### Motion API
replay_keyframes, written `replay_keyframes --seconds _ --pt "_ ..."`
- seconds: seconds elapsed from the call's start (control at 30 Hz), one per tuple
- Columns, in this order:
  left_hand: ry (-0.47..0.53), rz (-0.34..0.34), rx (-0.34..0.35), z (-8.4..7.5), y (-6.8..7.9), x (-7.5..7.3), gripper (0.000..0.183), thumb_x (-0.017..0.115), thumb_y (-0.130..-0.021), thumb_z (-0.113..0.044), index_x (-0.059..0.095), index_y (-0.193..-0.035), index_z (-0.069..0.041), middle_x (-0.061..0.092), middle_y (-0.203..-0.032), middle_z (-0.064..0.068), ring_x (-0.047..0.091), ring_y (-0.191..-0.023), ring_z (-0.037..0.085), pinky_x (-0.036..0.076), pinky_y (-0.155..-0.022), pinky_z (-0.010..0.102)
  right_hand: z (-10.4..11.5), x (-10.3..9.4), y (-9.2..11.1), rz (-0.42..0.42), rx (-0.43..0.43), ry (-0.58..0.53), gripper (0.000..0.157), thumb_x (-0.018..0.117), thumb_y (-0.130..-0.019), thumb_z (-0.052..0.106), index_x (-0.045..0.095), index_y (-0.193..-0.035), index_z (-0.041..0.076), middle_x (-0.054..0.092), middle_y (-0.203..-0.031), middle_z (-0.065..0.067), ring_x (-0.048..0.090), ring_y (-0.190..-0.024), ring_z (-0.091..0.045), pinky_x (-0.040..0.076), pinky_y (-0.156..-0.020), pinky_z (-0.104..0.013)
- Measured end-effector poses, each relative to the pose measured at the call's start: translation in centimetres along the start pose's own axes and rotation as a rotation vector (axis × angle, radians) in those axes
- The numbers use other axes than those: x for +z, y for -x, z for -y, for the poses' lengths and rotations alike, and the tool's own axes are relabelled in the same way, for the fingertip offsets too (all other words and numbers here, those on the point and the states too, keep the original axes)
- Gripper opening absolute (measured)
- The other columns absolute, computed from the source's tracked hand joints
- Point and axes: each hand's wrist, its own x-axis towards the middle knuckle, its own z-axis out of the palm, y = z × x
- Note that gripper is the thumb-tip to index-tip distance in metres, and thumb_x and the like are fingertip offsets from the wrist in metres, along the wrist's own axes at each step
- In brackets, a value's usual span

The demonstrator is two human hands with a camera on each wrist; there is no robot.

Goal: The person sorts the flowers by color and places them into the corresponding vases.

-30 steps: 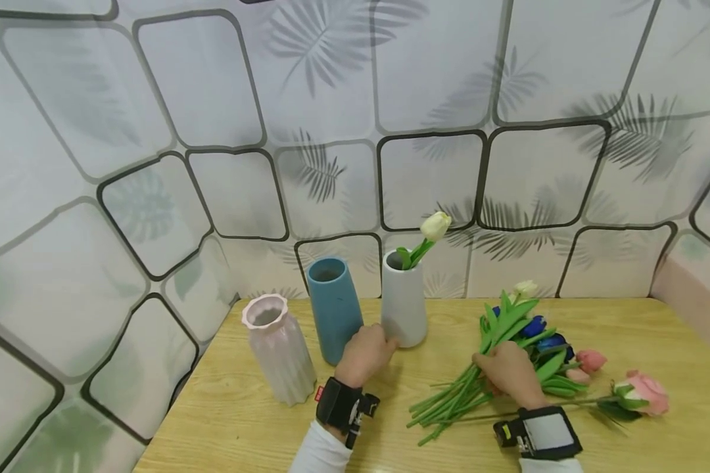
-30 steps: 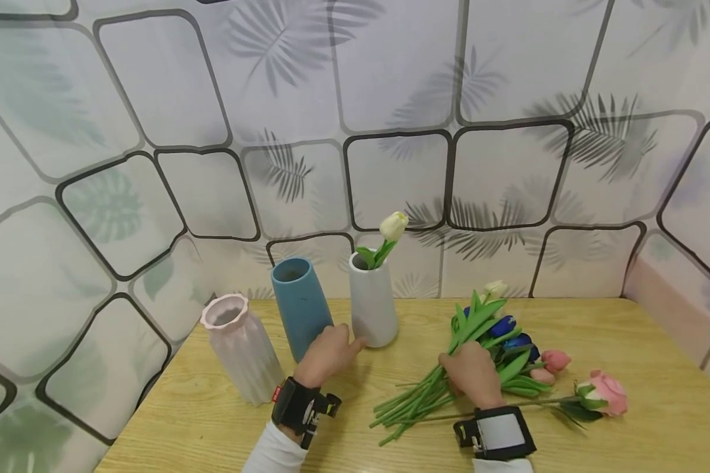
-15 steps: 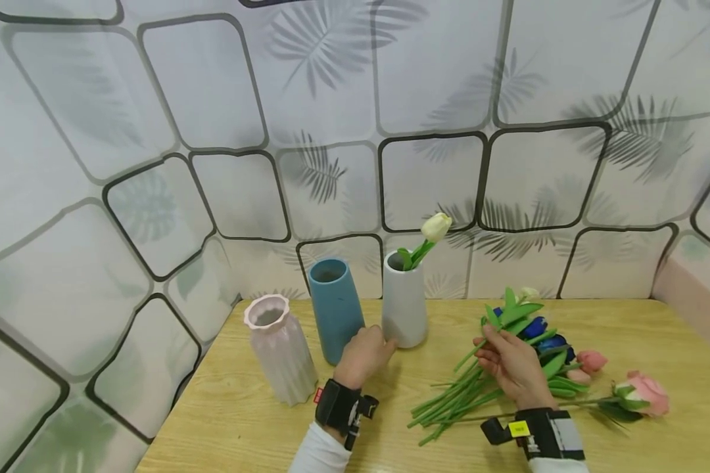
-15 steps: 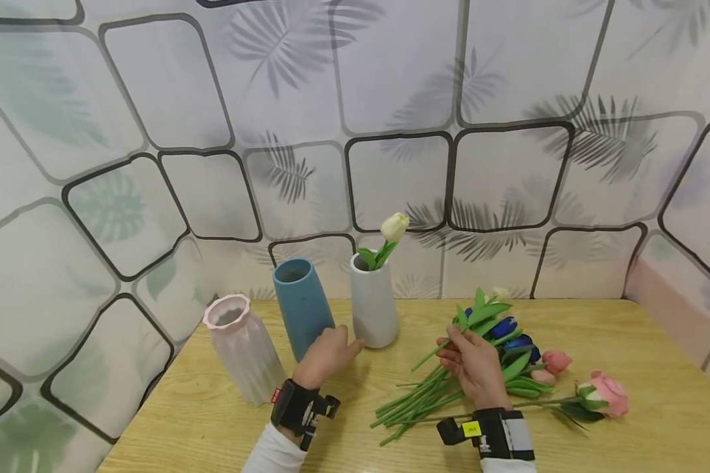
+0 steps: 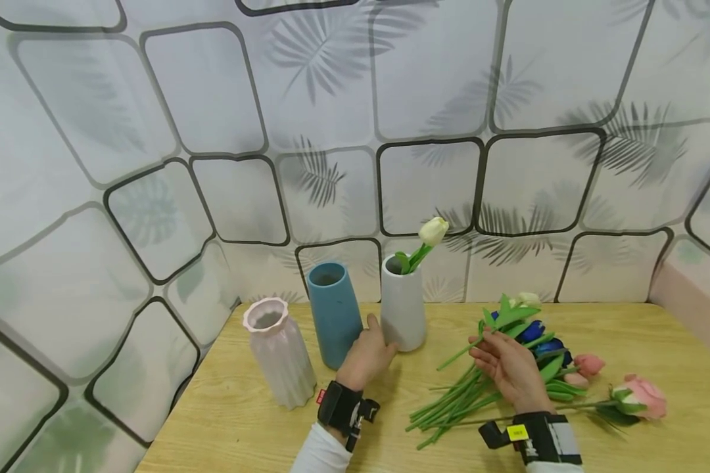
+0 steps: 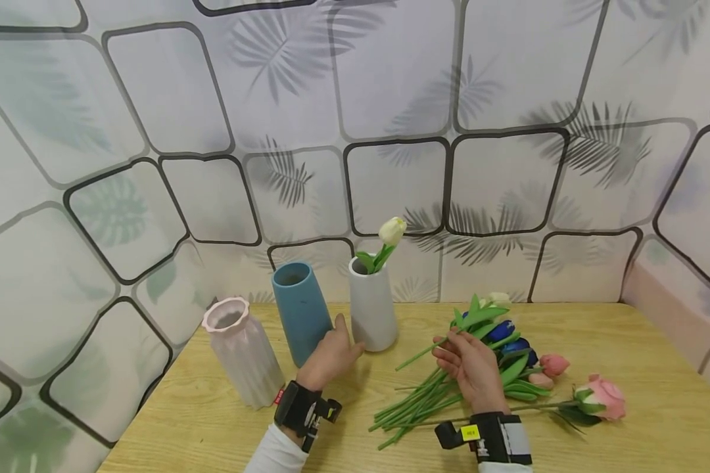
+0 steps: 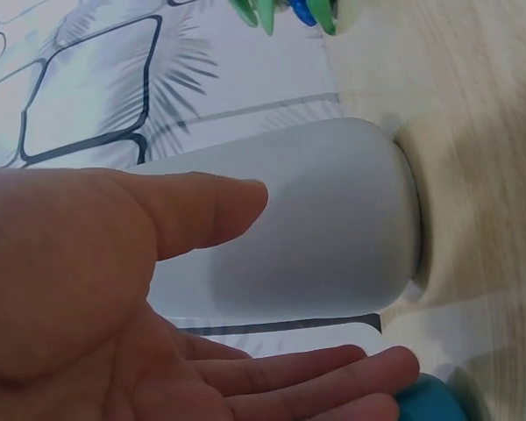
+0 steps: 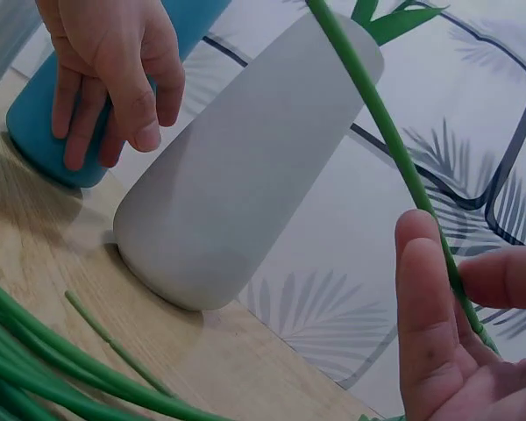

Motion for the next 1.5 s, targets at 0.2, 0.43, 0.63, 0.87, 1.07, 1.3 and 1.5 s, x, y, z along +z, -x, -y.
replay_keyframes --seconds 0.2,0.43,0.63,0.87,1.07,1.3,1.5 --pt "0.054 -0.007 -0.009 0.0 -0.3 0.2 0.080 0.061 -0.099 -0.020 0.010 -0.152 0.012 0.046 -0.133 0.042 0.060 -0.110 0.050 0.052 -0.077 0.052 0.3 0.4 0.5 0.073 -0.037 -0.044 0.011 0.050 -0.106 0.018 0.056 -0.115 0.016 0.070 -0.095 0.002 0.070 -0.079 -0.006 0.056 -0.070 -0.019" --pt "0.142 -0.044 0.037 0.1 -1.0 0.7 0.093 0.065 -0.097 -0.020 -0.001 -0.154 0.010 0.029 -0.143 0.047 0.052 -0.119 0.055 0.052 -0.083 0.054 0.9 1.2 1.2 0.188 -0.104 -0.154 0.017 0.048 -0.106 0.012 0.063 -0.112 0.014 0.071 -0.100 -0.001 0.071 -0.084 -0.009 0.056 -0.074 -0.019" --pt "0.216 -0.063 0.051 0.5 -1.9 1.4 0.102 0.070 -0.094 -0.023 -0.006 -0.155 0.006 0.026 -0.146 0.043 0.051 -0.122 0.053 0.050 -0.092 0.054 1.3 2.2 1.5 0.258 -0.145 -0.244 0.024 0.043 -0.107 0.007 0.067 -0.111 0.010 0.072 -0.102 -0.004 0.071 -0.090 -0.009 0.055 -0.079 -0.018" --pt "0.216 -0.060 0.071 0.9 -2.5 2.4 0.100 0.069 -0.095 -0.026 -0.004 -0.155 0.007 0.027 -0.147 0.041 0.044 -0.130 0.050 0.044 -0.101 0.056 1.0 3.3 1.7 0.266 -0.096 -0.276 0.024 0.042 -0.107 0.008 0.064 -0.116 0.010 0.071 -0.107 -0.006 0.071 -0.092 -0.009 0.054 -0.083 -0.018" --pt "0.189 -0.058 0.066 0.9 -2.7 2.5 0.096 0.067 -0.097 -0.025 -0.003 -0.155 0.007 0.029 -0.146 0.041 0.046 -0.128 0.051 0.045 -0.099 0.057 1.0 4.2 1.8 0.150 -0.180 -0.132 0.017 0.052 -0.104 0.008 0.065 -0.113 0.013 0.073 -0.100 -0.003 0.071 -0.088 -0.010 0.056 -0.080 -0.020" --pt "0.159 -0.072 0.075 0.8 -2.6 2.5 0.093 0.067 -0.097 -0.024 0.001 -0.154 0.009 0.034 -0.142 0.041 0.051 -0.122 0.051 0.048 -0.095 0.055 0.9 5.0 2.3 0.015 -0.342 0.077 0.020 0.057 -0.101 0.010 0.057 -0.120 0.008 0.074 -0.098 -0.001 0.072 -0.085 -0.010 0.057 -0.077 -0.023" --pt "0.135 -0.096 0.090 0.8 -2.6 2.6 0.090 0.067 -0.096 -0.021 0.004 -0.153 0.009 0.037 -0.139 0.040 0.054 -0.119 0.050 0.050 -0.092 0.054 0.8 6.5 2.5 -0.161 -0.620 0.213 0.026 0.059 -0.099 0.006 0.053 -0.121 -0.006 0.075 -0.097 -0.006 0.073 -0.085 -0.015 0.058 -0.075 -0.029"
